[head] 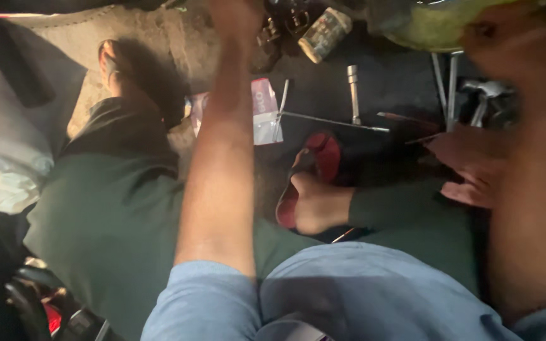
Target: The person removes an oil filter from a motorcycle engine by hand and then uses a T-handle wrench to tighten a bolt on the engine casing. A yellow basin is positioned underneath to catch oil.
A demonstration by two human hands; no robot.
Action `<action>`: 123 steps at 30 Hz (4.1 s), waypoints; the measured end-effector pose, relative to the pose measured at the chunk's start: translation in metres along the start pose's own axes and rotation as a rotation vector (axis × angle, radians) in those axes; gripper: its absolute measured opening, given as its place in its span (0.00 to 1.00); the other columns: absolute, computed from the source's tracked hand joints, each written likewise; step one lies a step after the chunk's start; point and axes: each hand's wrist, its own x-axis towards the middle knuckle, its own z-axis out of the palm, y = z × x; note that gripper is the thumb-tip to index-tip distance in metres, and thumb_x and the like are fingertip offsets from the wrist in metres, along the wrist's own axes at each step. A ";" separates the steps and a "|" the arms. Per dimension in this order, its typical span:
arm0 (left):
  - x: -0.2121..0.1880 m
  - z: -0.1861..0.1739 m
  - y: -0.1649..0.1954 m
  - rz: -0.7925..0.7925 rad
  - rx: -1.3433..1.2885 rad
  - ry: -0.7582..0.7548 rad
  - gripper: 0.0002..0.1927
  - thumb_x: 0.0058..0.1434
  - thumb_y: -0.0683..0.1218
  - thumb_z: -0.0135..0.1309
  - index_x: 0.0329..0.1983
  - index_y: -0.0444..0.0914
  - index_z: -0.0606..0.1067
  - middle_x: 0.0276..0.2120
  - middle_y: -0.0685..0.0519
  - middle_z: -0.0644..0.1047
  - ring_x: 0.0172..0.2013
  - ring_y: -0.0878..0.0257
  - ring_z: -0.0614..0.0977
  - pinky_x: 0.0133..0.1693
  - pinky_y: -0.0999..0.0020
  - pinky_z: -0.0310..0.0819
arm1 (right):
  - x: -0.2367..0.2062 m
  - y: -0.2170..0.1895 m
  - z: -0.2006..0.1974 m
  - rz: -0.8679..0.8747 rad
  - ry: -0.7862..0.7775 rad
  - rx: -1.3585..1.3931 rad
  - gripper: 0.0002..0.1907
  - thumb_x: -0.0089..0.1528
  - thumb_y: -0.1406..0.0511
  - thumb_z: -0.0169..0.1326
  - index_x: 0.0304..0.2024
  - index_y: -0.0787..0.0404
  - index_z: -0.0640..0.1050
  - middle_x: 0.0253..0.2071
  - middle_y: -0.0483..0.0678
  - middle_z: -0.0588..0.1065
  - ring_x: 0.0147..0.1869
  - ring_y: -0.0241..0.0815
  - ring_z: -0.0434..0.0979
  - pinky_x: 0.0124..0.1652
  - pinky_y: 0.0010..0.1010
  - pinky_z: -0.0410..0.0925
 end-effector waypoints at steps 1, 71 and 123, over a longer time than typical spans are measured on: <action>-0.001 0.001 0.004 -0.022 0.021 -0.013 0.08 0.64 0.46 0.55 0.36 0.36 0.79 0.35 0.44 0.82 0.37 0.50 0.85 0.41 0.55 0.79 | -0.002 0.011 -0.004 -0.003 0.023 0.002 0.22 0.70 0.47 0.52 0.55 0.52 0.80 0.51 0.55 0.77 0.52 0.56 0.76 0.52 0.52 0.66; -0.204 0.047 -0.199 -0.035 0.350 -0.633 0.45 0.55 0.53 0.59 0.76 0.61 0.54 0.77 0.49 0.51 0.67 0.37 0.65 0.60 0.49 0.71 | -0.047 -0.155 0.182 -0.487 -0.817 -0.478 0.20 0.64 0.51 0.52 0.52 0.52 0.83 0.55 0.51 0.79 0.60 0.52 0.80 0.59 0.43 0.70; -0.181 0.085 0.012 0.855 0.208 -0.682 0.04 0.51 0.44 0.59 0.28 0.43 0.84 0.32 0.45 0.83 0.39 0.49 0.86 0.41 0.52 0.80 | 0.042 -0.006 0.154 -0.019 -0.298 -0.124 0.21 0.66 0.65 0.46 0.61 0.62 0.72 0.61 0.66 0.73 0.65 0.68 0.73 0.62 0.55 0.66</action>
